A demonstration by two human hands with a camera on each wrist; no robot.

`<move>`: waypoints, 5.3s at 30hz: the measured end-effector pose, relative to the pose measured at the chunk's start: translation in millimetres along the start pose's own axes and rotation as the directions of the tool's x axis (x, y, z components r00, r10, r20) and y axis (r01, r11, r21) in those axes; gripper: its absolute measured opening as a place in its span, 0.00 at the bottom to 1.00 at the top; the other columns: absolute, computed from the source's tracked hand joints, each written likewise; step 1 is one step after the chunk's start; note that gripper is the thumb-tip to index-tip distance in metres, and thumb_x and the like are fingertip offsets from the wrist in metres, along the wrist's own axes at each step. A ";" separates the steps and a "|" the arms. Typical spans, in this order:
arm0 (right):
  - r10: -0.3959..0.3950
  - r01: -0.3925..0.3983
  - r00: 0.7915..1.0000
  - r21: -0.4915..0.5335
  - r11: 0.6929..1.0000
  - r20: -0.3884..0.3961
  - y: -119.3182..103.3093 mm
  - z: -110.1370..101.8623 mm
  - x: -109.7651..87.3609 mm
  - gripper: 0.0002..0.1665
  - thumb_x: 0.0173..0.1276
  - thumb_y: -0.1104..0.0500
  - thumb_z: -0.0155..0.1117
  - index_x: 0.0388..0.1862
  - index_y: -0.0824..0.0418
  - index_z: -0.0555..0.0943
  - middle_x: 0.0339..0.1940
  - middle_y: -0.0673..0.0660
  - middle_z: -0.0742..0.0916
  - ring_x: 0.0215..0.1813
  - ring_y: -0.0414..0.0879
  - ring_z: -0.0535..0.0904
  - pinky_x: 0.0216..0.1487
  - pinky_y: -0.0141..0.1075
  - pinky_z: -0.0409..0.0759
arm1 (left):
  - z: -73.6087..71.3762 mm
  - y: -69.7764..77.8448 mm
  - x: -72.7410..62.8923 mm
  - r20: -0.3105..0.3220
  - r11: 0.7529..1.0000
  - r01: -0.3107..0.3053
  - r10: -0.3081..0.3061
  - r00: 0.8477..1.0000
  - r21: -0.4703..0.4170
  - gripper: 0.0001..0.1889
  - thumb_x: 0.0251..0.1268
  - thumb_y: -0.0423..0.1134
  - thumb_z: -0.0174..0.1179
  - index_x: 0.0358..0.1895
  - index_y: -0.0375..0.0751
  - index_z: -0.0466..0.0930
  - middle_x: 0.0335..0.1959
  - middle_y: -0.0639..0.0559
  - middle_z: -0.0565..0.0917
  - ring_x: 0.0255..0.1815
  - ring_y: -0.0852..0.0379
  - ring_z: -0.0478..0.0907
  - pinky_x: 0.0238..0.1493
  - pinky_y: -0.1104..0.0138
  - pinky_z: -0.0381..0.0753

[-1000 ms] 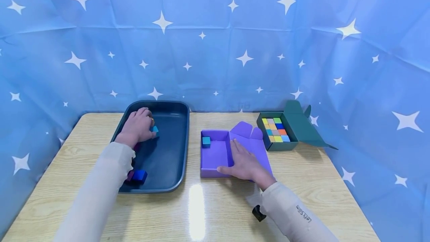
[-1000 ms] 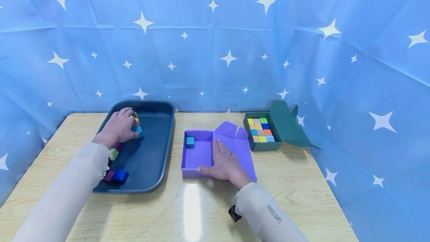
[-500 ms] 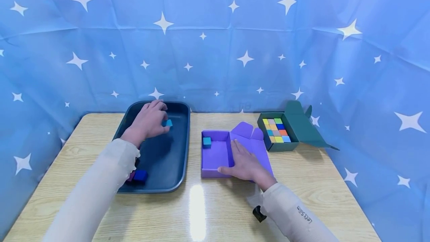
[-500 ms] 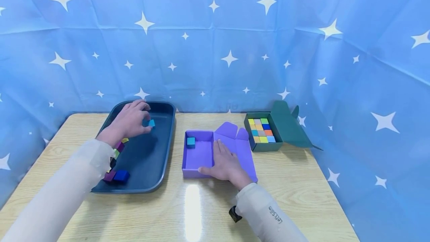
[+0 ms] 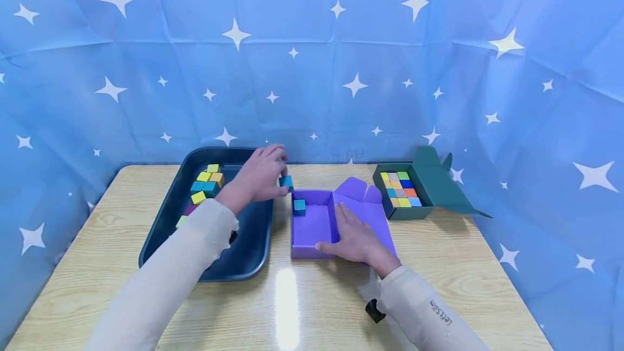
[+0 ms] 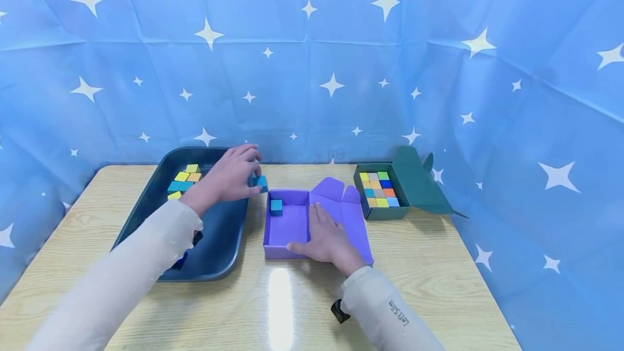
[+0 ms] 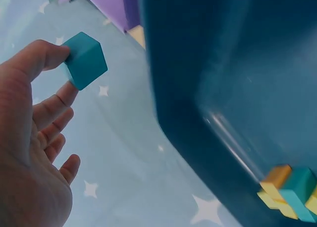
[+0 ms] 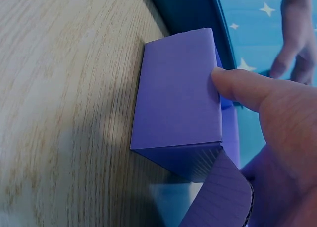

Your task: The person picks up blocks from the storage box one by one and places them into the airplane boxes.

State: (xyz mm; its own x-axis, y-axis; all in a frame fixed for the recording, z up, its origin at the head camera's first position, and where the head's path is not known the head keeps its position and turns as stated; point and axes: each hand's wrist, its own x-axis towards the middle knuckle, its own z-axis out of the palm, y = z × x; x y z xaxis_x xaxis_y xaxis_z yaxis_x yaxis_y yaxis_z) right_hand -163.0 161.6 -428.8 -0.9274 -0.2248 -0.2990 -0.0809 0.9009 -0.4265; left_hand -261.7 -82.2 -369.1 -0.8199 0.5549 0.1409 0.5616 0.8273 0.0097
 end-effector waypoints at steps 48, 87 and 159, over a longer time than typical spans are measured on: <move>-0.028 0.028 0.999 -0.011 1.000 -0.019 0.5 -0.6 -1.5 0.66 0.59 0.31 0.64 0.79 0.64 0.43 0.82 0.62 0.50 0.82 0.58 0.45 0.76 0.62 0.52 | 71.1 57.5 41.8 0.237 0.950 -0.198 0.140 0.961 0.240 0.25 0.60 0.59 0.64 0.54 0.47 0.83 0.66 0.52 0.73 0.76 0.51 0.57 0.76 0.54 0.59; -0.015 0.015 1.000 0.019 1.000 -0.012 0.7 -0.8 -2.9 0.67 0.58 0.31 0.64 0.80 0.63 0.42 0.82 0.61 0.49 0.82 0.58 0.45 0.78 0.60 0.49 | -17.5 -108.0 -64.4 0.160 0.976 0.159 -0.181 0.970 0.146 0.08 0.59 0.42 0.68 0.34 0.40 0.88 0.52 0.40 0.79 0.61 0.39 0.66 0.66 0.43 0.65; -0.002 0.002 1.000 -0.011 1.000 -0.009 -1.2 -1.0 -2.3 0.67 0.58 0.30 0.63 0.80 0.62 0.41 0.82 0.61 0.49 0.82 0.59 0.45 0.77 0.60 0.50 | -1.5 -109.2 -71.2 0.025 0.986 0.146 -0.144 0.989 -0.085 0.16 0.60 0.48 0.58 0.39 0.37 0.82 0.54 0.40 0.75 0.65 0.40 0.62 0.66 0.42 0.60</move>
State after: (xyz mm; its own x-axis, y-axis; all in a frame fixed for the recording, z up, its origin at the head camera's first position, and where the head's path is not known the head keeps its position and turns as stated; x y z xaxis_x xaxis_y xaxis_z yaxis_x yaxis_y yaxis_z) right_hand -161.1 161.4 -426.8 -0.9303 -0.2235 -0.2907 -0.0869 0.9045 -0.4176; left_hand -264.5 -212.2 -378.7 -0.8948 0.4318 0.1135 0.4435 0.8889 0.1143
